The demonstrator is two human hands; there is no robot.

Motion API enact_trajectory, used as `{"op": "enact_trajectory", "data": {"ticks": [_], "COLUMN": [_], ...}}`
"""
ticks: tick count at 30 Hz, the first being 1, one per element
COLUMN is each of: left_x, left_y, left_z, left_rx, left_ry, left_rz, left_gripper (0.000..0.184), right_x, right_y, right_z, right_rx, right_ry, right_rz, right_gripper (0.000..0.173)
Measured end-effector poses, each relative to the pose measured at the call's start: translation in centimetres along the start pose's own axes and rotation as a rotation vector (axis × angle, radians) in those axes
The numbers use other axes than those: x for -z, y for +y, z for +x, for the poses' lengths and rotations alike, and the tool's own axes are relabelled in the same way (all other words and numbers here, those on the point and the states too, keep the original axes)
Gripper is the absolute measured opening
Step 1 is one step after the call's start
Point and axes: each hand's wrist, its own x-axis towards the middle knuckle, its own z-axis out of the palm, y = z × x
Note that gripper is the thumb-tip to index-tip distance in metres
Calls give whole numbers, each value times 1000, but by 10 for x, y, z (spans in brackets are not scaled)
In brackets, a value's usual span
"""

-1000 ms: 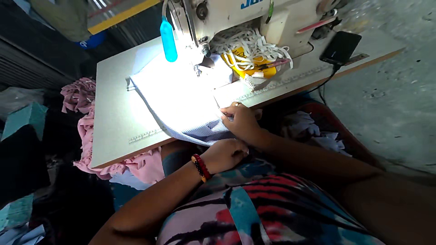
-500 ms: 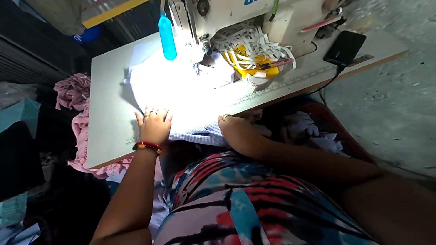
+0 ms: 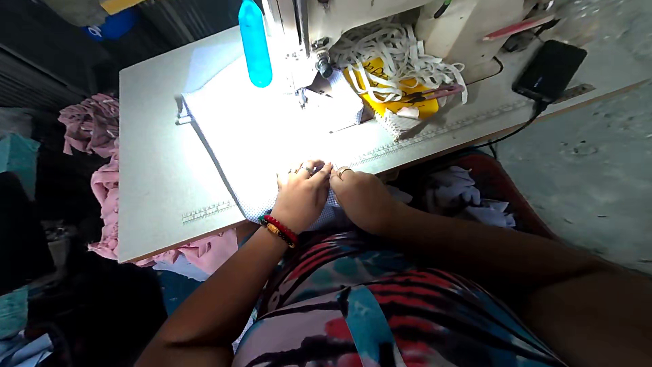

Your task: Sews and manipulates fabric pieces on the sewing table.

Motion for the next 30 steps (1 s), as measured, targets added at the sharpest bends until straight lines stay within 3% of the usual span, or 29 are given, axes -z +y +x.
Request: {"op": "enact_trajectory", "data": {"ticks": [3,12,30], "left_x": [4,9,9], "left_y": [-7,-30,-71], "left_z": [8,35,80], "left_rx": [17,90,8], "left_ry": [-30,-125,-46], "left_rz": [-26,-69,-25], "left_gripper": [42,43,44], "right_x": [-5,3,-13], "right_y": [1,6,25], "right_z": [14,53,104], "right_rx": [-26,-105,-93], "right_ry": [35,-149,-27], "right_rz": [-3,-4,-31], "right_gripper": [8,12,19]}}
